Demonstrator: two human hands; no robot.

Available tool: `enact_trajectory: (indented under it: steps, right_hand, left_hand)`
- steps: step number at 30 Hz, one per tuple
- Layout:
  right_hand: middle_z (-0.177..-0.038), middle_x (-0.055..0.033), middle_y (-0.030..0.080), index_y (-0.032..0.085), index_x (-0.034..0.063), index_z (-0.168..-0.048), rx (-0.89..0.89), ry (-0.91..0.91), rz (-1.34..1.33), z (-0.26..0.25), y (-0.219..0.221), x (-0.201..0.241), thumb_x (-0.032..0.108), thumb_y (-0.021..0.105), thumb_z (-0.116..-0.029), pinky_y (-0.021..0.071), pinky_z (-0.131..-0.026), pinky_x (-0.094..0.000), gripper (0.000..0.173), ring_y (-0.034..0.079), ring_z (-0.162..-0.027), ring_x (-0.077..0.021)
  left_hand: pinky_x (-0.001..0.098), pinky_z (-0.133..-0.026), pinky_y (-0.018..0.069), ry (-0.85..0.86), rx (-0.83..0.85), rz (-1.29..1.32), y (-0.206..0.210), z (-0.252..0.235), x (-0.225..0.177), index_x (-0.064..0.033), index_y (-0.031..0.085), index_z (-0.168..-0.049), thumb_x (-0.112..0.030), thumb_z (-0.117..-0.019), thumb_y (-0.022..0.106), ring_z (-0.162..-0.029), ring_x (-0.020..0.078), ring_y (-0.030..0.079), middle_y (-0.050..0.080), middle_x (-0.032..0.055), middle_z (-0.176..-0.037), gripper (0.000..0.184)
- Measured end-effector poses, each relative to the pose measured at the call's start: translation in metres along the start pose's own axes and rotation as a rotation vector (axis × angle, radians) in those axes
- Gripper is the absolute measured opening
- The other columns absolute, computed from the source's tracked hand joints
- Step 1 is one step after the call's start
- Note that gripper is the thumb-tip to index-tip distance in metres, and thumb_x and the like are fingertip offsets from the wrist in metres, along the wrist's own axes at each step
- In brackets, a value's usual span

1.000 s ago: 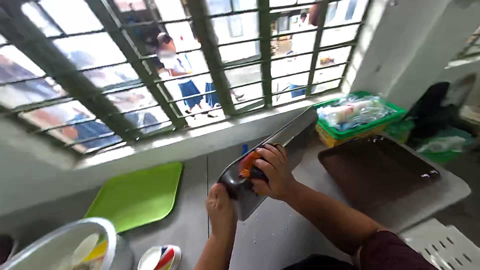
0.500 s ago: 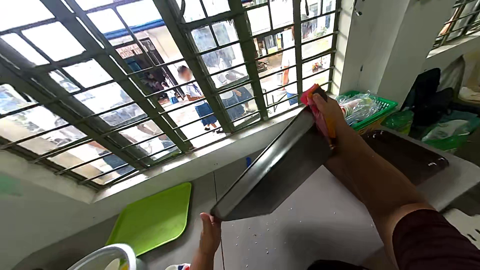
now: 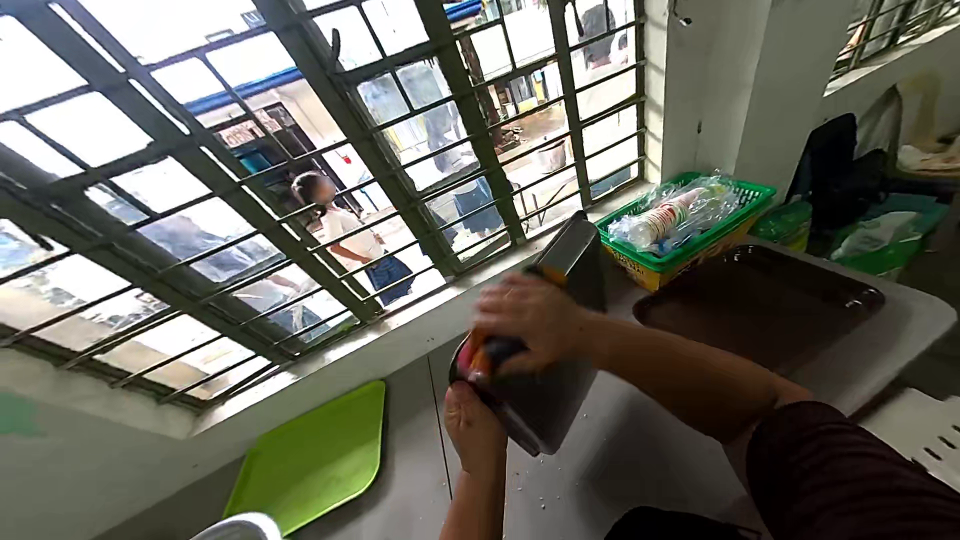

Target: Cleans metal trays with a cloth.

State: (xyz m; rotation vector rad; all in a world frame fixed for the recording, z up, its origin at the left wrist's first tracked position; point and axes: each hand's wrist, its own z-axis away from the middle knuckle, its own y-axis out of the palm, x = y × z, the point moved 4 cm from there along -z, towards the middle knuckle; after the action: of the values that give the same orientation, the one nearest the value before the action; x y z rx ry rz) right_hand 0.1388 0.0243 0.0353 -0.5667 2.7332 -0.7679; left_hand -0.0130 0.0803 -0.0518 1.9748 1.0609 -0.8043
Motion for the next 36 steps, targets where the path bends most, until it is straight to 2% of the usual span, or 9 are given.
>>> enact_trajectory:
  steps: [3,6,11,16,19,22,26,31,36]
  right_hand:
    - [-0.130,-0.0162,0.070,0.075,0.0105,-0.121,-0.126,0.289,0.102,0.030,-0.017,-0.090,0.058,0.051,-0.0988,0.0391,-0.112,-0.0615,0.058,0.061,-0.130,-0.0353]
    - [-0.131,-0.0250,0.065,0.062,-0.0054,-0.133,-0.307,0.682,0.022,0.060,-0.027,-0.139,0.039,0.051,-0.1019,0.0484,-0.106,-0.0542,0.055,0.063,-0.124,-0.0368]
    - [-0.163,-0.0306,0.029,0.042,0.0046,-0.155,-0.253,0.615,0.112,0.063,0.046,-0.033,0.059,0.042,-0.1018,0.0246,-0.119,-0.0695,0.076,0.027,-0.152,-0.0481]
    - [-0.152,-0.0146,0.054,0.057,0.0229,-0.145,-0.078,0.537,0.062,0.168,0.110,0.078,0.059,0.029,-0.1055,0.0345,-0.113,-0.0643,0.060,0.046,-0.144,-0.0376]
    - [-0.154,-0.0330,0.043,0.052,-0.0025,-0.146,-0.172,0.888,-0.027,0.235,0.123,0.045,0.057,0.030,-0.1043,0.0249,-0.114,-0.0756,0.076,0.036,-0.145,-0.0540]
    - [-0.162,-0.0357,0.025,0.026,-0.0106,-0.157,-0.331,1.402,-0.340,0.257,0.106,-0.022,0.035,0.042,-0.1055,0.0246,-0.125,-0.0552,0.071,0.026,-0.152,-0.0466]
    - [-0.134,-0.0316,0.059,0.042,-0.0054,-0.149,-0.416,1.780,-0.392,0.237,0.065,-0.086,0.037,0.040,-0.1111,0.0442,-0.108,-0.0575,0.057,0.058,-0.127,-0.0419]
    - [-0.115,-0.0288,0.067,0.066,-0.0051,-0.119,-0.220,1.451,-0.227,0.158,0.044,-0.106,0.038,0.042,-0.1095,0.0495,-0.096,-0.0639,0.050,0.065,-0.110,-0.0436]
    - [-0.140,-0.0259,0.059,0.057,-0.0027,-0.141,-0.326,0.874,-0.139,0.041,0.042,-0.070,0.030,0.057,-0.1026,0.0412,-0.115,-0.0538,0.050,0.053,-0.135,-0.0400]
  left_hand:
    - [0.0268,-0.082,0.0622,-0.141,-0.059,0.081,-0.005,0.001,-0.012,-0.0084,0.060,-0.109,-0.026,-0.1127,0.020,-0.088,0.0038,0.073,0.074,-0.0061,-0.088,0.044]
    - [0.0301,-0.084,0.0625,-0.208,-0.064,0.146,-0.001,0.007,-0.009,-0.0068,0.058,-0.115,-0.033,-0.1123,0.017,-0.092,0.0069,0.073,0.075,-0.0028,-0.092,0.049]
    - [0.0334,-0.086,0.0618,-0.304,-0.114,0.158,0.010,0.000,0.007,-0.0050,0.057,-0.121,-0.042,-0.1116,0.015,-0.096,0.0095,0.072,0.074,0.0013,-0.098,0.057]
    - [0.0376,-0.088,0.0602,-0.274,-0.215,0.133,-0.012,-0.017,0.004,-0.0032,0.053,-0.129,-0.048,-0.1105,0.013,-0.100,0.0138,0.071,0.071,0.0056,-0.106,0.063]
    - [0.0410,-0.095,0.0584,-0.228,-0.223,0.229,-0.034,-0.017,0.004,-0.0084,0.048,-0.136,-0.053,-0.1080,0.007,-0.111,0.0157,0.068,0.069,0.0052,-0.116,0.067]
    - [0.0433,-0.096,0.0578,-0.214,-0.220,0.292,-0.049,-0.011,0.004,-0.0108,0.047,-0.138,-0.057,-0.1062,0.005,-0.114,0.0172,0.067,0.069,0.0051,-0.119,0.070]
    - [0.0442,-0.093,0.0597,-0.234,-0.176,0.349,-0.070,-0.004,0.006,-0.0139,0.049,-0.135,-0.064,-0.1020,0.003,-0.111,0.0185,0.069,0.072,0.0030,-0.116,0.075]
    - [0.0436,-0.098,0.0582,-0.224,-0.075,0.336,-0.077,-0.004,-0.001,-0.0145,0.051,-0.136,-0.064,-0.1011,0.004,-0.116,0.0178,0.068,0.071,0.0030,-0.120,0.077]
    - [0.0420,-0.098,0.0586,-0.263,-0.040,0.257,-0.067,0.004,0.008,-0.0120,0.051,-0.136,-0.058,-0.1045,0.006,-0.114,0.0167,0.069,0.072,0.0036,-0.118,0.072]
